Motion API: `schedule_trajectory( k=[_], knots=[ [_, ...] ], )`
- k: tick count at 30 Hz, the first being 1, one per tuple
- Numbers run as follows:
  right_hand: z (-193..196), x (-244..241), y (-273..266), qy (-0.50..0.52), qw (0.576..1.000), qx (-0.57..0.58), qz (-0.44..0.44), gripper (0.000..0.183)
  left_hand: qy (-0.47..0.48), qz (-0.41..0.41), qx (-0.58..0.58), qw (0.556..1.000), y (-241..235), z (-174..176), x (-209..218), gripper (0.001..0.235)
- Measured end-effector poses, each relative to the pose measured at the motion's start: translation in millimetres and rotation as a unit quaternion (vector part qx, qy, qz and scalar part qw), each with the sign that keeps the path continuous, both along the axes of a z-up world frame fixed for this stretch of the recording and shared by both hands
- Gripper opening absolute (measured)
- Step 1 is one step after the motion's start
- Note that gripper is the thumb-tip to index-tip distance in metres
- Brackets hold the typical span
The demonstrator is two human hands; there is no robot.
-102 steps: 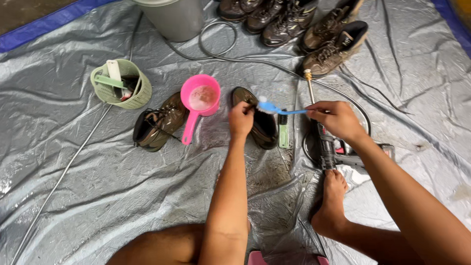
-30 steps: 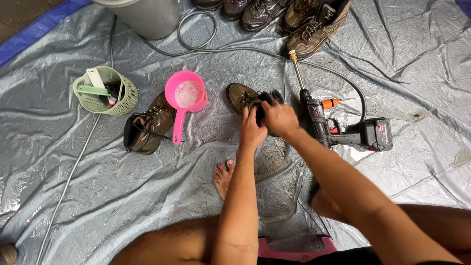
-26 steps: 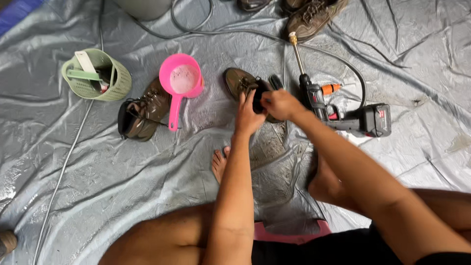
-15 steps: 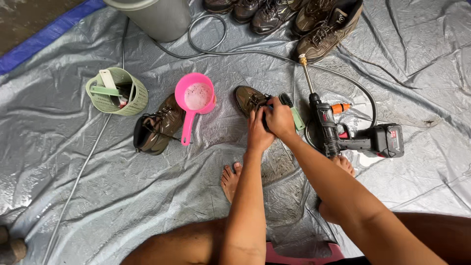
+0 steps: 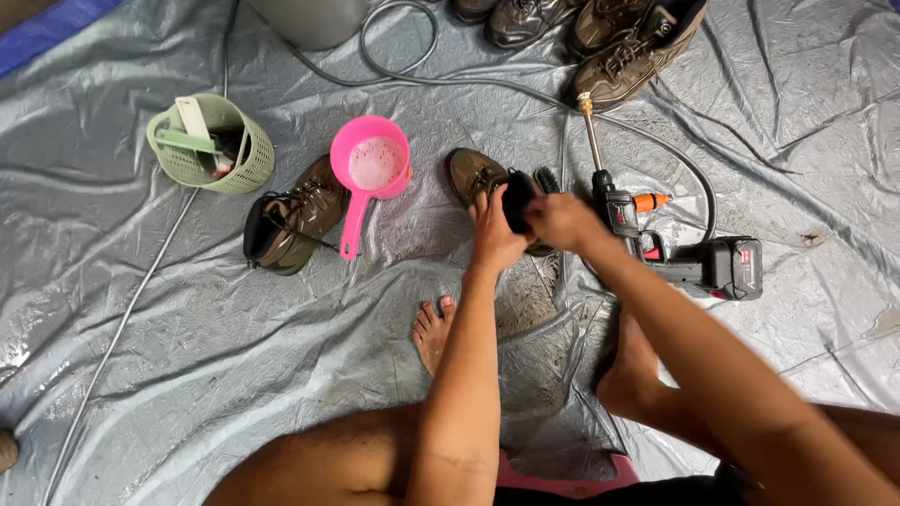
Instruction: The person scrubs a hiking shoe with a green brush and soapy water, then uses a handheld steam cleaner to clean the shoe's exterior and sole. They inspect the shoe and then proceed to scrub another shoe with a blue brush.
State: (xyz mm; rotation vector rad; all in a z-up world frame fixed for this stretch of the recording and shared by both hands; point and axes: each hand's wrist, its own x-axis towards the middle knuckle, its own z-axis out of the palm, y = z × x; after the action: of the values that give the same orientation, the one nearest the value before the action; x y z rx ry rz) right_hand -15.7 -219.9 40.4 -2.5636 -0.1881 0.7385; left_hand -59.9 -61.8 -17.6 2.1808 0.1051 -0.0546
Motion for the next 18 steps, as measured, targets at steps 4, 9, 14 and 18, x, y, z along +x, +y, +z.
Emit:
schedule_trajectory(
  k=[4, 9, 14, 18],
  knots=[
    [47.8, -0.4, -25.2, 0.003, 0.99, -0.118, 0.079, 0.033, 0.037, -0.037, -0.017, 0.998, 9.4, 17.0, 10.7, 0.117],
    [40.5, -11.3, -3.2, -0.121, 0.991, -0.032, 0.045, 0.033, 0.11, -0.206, 0.146, 0.961, 30.0, 49.4, 48.6, 0.096],
    [7.0, 13.2, -16.6, -0.19, 0.973, -0.124, 0.047, 0.034, 0.07, -0.248, 0.191, 0.947, 13.8, 78.5, 37.9, 0.106],
    [39.4, 36.8, -44.2, -0.081, 0.984, -0.114, 0.108, 0.036, 0.012, -0.226, 0.102, 0.969, 10.4, 52.7, 7.6, 0.131]
  ],
)
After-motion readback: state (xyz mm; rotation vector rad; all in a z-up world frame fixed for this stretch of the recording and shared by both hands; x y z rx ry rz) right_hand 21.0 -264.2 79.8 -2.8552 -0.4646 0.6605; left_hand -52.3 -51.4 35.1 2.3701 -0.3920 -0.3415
